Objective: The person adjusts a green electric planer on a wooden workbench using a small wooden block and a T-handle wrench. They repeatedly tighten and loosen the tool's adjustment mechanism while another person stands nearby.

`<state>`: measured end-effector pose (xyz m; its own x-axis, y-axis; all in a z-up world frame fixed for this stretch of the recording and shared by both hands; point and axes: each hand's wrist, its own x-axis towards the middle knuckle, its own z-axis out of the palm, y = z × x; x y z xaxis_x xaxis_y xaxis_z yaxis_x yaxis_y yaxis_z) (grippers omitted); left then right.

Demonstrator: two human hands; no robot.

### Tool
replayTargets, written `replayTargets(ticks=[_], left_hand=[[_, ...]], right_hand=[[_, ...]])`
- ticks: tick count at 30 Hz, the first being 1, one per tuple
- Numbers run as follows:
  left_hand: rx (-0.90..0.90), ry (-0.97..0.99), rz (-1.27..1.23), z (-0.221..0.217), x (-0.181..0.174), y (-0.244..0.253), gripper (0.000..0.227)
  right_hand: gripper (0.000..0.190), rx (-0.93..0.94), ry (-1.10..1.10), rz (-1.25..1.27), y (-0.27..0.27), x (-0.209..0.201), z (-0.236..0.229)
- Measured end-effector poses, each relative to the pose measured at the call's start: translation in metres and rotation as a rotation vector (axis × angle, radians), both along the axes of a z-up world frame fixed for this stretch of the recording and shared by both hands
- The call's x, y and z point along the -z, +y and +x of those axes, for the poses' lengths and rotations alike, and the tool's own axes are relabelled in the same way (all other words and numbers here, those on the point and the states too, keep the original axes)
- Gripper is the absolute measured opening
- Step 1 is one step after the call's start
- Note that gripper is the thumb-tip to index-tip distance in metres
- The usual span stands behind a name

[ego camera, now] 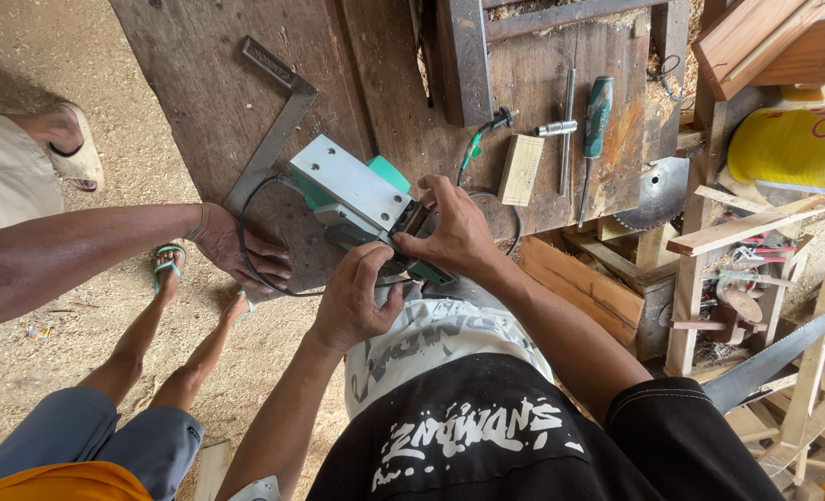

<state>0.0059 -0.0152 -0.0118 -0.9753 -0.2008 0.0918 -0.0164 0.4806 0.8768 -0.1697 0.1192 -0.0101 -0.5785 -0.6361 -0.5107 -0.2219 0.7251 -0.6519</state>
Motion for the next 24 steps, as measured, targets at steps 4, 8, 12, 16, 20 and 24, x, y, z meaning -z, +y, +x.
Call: replayTargets(ticks=[4,8,12,16,20,24], left_hand=[[-0.008,-0.005,0.011,-0.0017,-0.0009,-0.0007,0.058],[-0.002,0.008,0.006,-0.0016,0.0008,-0.0003,0.058],[-0.010,0.010,-0.001,0.0004,0.0002,0.0005,0.059],[-0.027,0.010,0.001,-0.0008,0.0008,0.0008,0.060],[-0.014,0.019,-0.004,0.0002,0.0028,0.0021,0.059],[-0.009,0.001,-0.003,0.0008,0.0014,0.0019,0.059]], right_hand=[[0.084,-0.019,0.072,-0.009,-0.0012,-0.0001,0.0009],[0.086,-0.013,0.071,-0.023,0.0000,0.0024,-0.0013],[0.085,-0.022,0.057,-0.031,0.0007,0.0039,-0.0002],[0.080,-0.005,0.119,-0.070,0.0011,0.0043,0.0029],[0.081,0.007,0.096,-0.068,0.0043,0.0055,0.0034],[0.073,-0.073,0.127,-0.055,0.0043,0.0033,0.0026]])
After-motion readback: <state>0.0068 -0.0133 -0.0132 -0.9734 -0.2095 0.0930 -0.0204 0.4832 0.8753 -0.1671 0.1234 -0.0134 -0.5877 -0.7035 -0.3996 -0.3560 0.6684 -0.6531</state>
